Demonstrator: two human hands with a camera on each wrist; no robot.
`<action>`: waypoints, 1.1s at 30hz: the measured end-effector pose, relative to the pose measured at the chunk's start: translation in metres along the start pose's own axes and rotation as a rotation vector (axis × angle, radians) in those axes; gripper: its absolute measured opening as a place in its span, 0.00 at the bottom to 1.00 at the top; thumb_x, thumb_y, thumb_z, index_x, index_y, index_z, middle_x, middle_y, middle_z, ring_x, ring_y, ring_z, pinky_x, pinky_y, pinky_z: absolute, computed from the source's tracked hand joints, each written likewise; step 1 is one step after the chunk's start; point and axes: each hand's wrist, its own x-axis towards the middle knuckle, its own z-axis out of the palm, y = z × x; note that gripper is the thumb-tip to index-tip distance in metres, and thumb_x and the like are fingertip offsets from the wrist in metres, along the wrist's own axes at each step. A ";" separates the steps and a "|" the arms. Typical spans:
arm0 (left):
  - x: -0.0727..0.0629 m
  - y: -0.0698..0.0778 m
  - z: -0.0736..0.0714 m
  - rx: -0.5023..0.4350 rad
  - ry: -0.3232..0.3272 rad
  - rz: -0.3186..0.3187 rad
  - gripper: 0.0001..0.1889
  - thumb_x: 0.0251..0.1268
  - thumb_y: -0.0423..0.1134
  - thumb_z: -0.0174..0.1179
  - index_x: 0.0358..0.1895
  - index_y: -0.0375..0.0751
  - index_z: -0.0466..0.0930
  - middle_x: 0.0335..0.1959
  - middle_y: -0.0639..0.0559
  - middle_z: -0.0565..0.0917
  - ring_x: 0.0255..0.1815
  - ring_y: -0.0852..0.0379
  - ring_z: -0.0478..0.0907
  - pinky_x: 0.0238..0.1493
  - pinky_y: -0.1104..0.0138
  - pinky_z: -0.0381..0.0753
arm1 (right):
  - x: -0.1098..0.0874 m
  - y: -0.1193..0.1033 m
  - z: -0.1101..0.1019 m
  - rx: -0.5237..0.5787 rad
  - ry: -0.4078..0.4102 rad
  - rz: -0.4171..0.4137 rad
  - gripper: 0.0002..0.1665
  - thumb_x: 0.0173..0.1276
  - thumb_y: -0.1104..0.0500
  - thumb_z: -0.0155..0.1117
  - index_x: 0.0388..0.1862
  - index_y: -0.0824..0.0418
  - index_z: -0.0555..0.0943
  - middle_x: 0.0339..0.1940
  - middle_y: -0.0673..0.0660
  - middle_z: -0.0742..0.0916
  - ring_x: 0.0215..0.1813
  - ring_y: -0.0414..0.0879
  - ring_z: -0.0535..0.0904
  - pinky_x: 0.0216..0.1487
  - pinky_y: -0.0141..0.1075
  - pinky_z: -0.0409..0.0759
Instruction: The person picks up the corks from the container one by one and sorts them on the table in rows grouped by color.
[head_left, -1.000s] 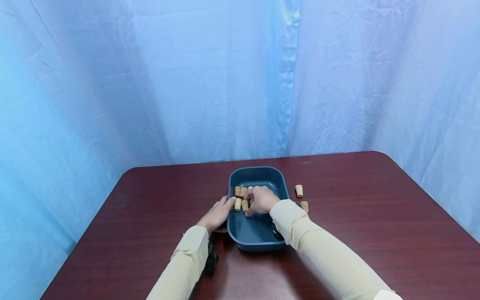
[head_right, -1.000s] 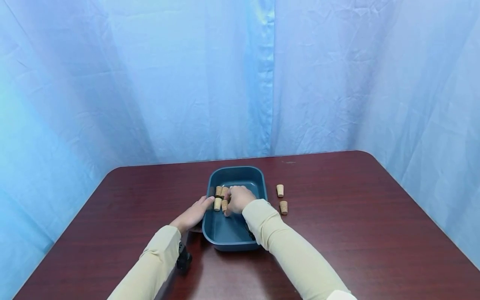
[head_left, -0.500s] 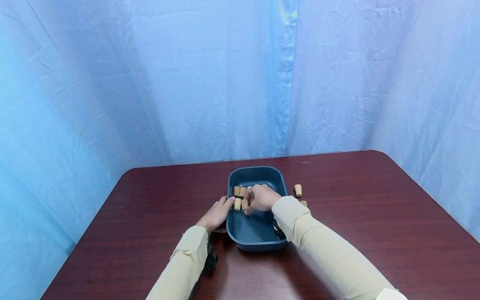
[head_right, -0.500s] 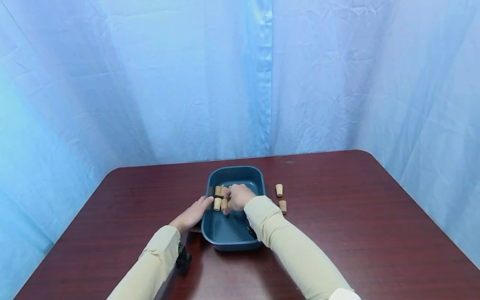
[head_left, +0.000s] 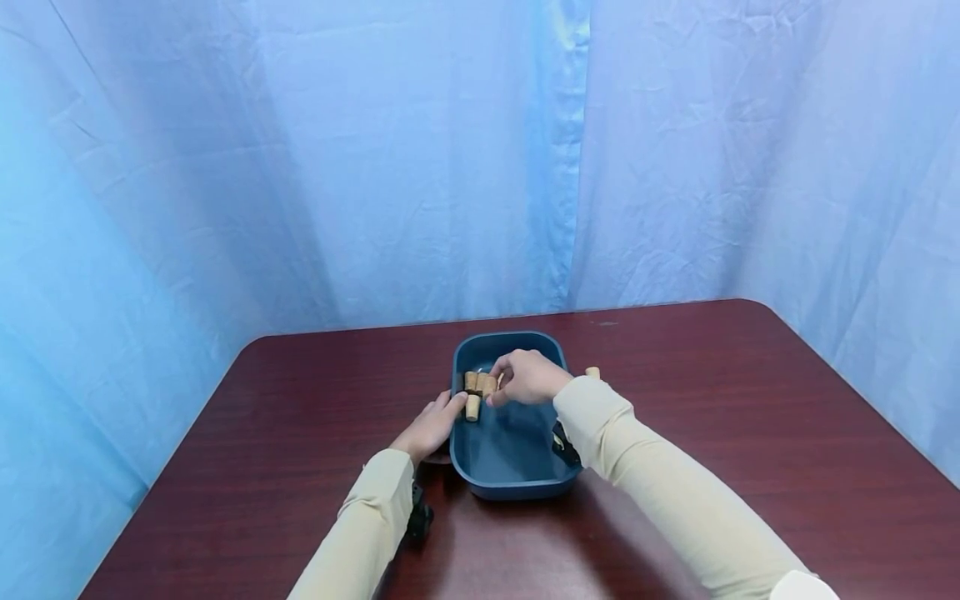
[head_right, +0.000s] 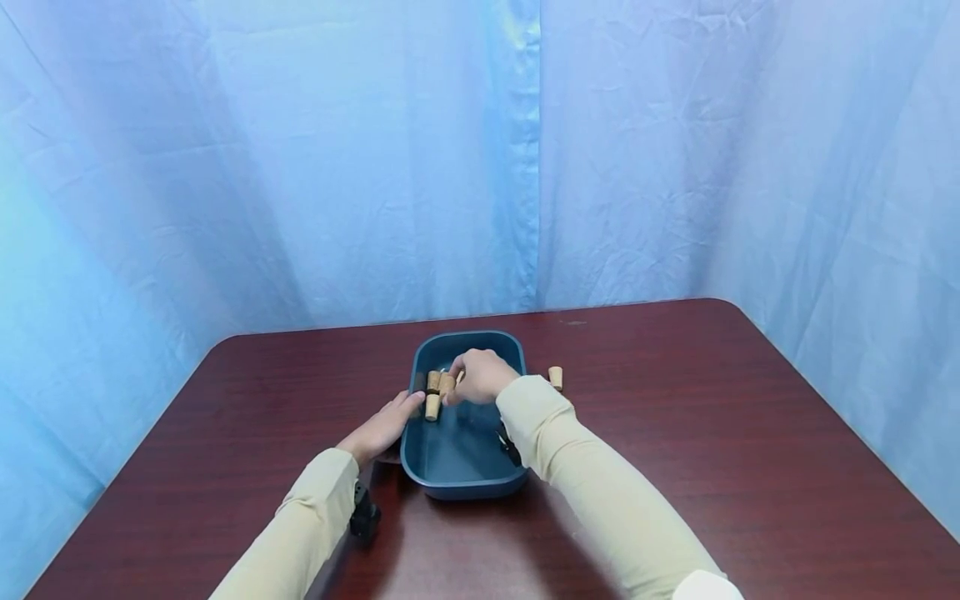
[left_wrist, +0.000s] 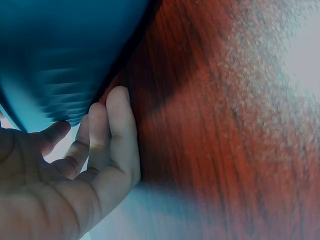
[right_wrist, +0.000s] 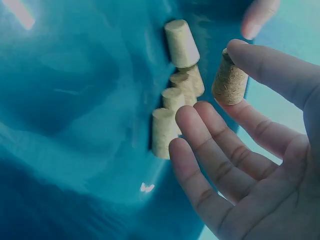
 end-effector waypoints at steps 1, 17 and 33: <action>0.000 0.000 0.000 0.002 0.000 -0.002 0.34 0.84 0.56 0.37 0.82 0.39 0.49 0.74 0.33 0.59 0.61 0.36 0.73 0.45 0.48 0.87 | -0.001 0.000 -0.002 0.004 0.001 -0.005 0.22 0.68 0.55 0.74 0.57 0.62 0.83 0.43 0.55 0.85 0.45 0.48 0.80 0.50 0.46 0.83; -0.001 -0.001 -0.002 -0.003 0.004 0.000 0.34 0.84 0.56 0.38 0.81 0.39 0.50 0.73 0.34 0.60 0.60 0.37 0.74 0.43 0.50 0.87 | -0.026 0.009 -0.038 0.016 0.065 -0.059 0.22 0.70 0.56 0.71 0.60 0.63 0.83 0.50 0.60 0.86 0.55 0.55 0.80 0.54 0.49 0.83; 0.001 -0.002 -0.002 -0.008 -0.015 0.001 0.34 0.84 0.55 0.38 0.82 0.39 0.49 0.75 0.33 0.58 0.60 0.37 0.74 0.43 0.51 0.87 | -0.060 0.049 -0.066 -0.034 0.113 -0.050 0.24 0.71 0.55 0.70 0.62 0.63 0.81 0.53 0.61 0.87 0.57 0.57 0.81 0.55 0.52 0.81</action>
